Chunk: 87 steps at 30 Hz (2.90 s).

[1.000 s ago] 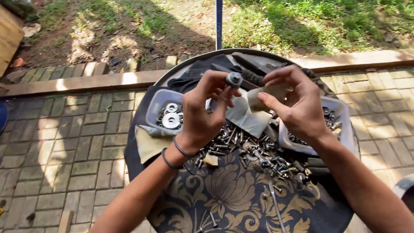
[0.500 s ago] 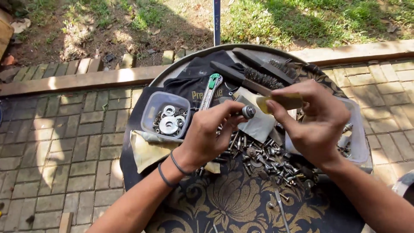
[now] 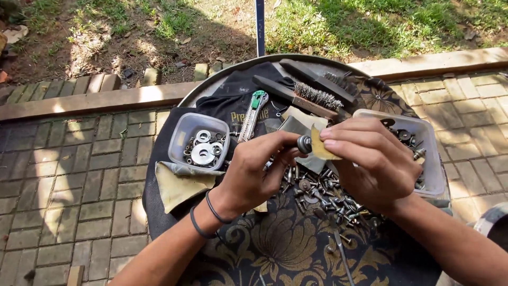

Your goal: Sanding a small metal bolt with sandpaper to clean or smooth its surface.

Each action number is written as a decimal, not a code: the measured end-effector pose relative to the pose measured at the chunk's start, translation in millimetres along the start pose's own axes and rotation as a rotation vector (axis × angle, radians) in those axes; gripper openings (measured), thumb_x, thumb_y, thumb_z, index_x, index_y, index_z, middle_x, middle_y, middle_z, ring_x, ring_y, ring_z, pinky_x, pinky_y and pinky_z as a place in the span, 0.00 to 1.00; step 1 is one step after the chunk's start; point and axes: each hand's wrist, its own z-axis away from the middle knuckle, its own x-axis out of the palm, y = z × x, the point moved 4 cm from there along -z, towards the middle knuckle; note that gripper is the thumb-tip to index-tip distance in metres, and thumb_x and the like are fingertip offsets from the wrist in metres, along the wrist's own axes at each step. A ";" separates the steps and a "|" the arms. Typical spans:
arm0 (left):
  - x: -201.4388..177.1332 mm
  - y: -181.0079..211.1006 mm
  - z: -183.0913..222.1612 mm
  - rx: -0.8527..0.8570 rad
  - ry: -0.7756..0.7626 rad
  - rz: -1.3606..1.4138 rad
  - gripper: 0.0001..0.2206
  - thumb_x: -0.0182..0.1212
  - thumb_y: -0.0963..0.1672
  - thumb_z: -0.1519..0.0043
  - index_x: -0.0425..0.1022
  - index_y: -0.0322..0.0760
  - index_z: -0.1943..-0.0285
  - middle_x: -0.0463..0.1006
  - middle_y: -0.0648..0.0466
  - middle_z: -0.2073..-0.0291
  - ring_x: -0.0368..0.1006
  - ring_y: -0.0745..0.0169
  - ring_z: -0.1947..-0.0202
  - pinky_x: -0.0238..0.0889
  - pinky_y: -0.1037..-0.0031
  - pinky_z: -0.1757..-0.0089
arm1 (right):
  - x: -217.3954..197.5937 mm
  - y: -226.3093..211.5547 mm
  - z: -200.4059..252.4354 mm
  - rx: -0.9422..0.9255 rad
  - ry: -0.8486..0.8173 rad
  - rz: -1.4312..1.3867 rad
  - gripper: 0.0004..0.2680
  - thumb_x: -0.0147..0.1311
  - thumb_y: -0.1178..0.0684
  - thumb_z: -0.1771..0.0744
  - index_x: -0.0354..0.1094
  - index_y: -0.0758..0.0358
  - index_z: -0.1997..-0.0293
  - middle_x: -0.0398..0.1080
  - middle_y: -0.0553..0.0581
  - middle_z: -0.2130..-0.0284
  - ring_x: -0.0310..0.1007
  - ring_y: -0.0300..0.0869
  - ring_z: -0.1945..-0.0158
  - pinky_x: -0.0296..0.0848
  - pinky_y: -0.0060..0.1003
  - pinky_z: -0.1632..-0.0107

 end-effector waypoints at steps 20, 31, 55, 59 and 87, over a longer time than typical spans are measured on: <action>-2.3 1.5 -0.8 0.043 0.014 0.001 0.08 0.55 0.33 0.36 0.71 0.28 0.50 0.80 0.48 0.64 0.77 0.56 0.66 0.73 0.70 0.62 | 3.0 -7.4 -6.3 -0.173 -0.071 0.094 0.04 0.53 0.63 0.32 0.74 0.70 0.59 0.78 0.65 0.62 0.81 0.53 0.58 0.82 0.45 0.52; -0.9 -7.2 -1.8 0.065 0.005 -0.008 0.07 0.54 0.33 0.35 0.70 0.27 0.50 0.81 0.47 0.64 0.79 0.55 0.65 0.75 0.69 0.60 | 4.7 -5.8 -9.2 -0.157 -0.090 0.070 0.04 0.53 0.66 0.32 0.75 0.73 0.59 0.78 0.68 0.62 0.80 0.55 0.58 0.81 0.45 0.52; -4.0 -10.6 -7.8 0.026 -0.046 -0.083 0.04 0.51 0.38 0.30 0.68 0.29 0.50 0.76 0.45 0.63 0.73 0.49 0.66 0.65 0.65 0.61 | 11.1 8.4 -3.8 -0.128 -0.141 0.054 0.02 0.57 0.67 0.30 0.75 0.75 0.56 0.78 0.71 0.60 0.81 0.57 0.58 0.80 0.45 0.53; 0.1 -10.1 -1.2 0.055 -0.060 -0.111 0.02 0.50 0.37 0.29 0.66 0.30 0.51 0.73 0.47 0.65 0.69 0.53 0.69 0.62 0.67 0.66 | 9.3 2.5 0.9 -0.164 -0.144 0.065 0.02 0.56 0.68 0.29 0.75 0.77 0.56 0.78 0.71 0.60 0.81 0.59 0.58 0.79 0.46 0.54; -5.5 -10.5 -1.4 0.088 -0.073 -0.007 0.05 0.54 0.36 0.31 0.69 0.31 0.48 0.77 0.49 0.63 0.74 0.56 0.68 0.66 0.69 0.62 | 7.8 0.0 -7.2 -0.123 -0.198 -0.031 0.03 0.55 0.67 0.30 0.71 0.76 0.52 0.74 0.70 0.56 0.78 0.60 0.55 0.79 0.47 0.50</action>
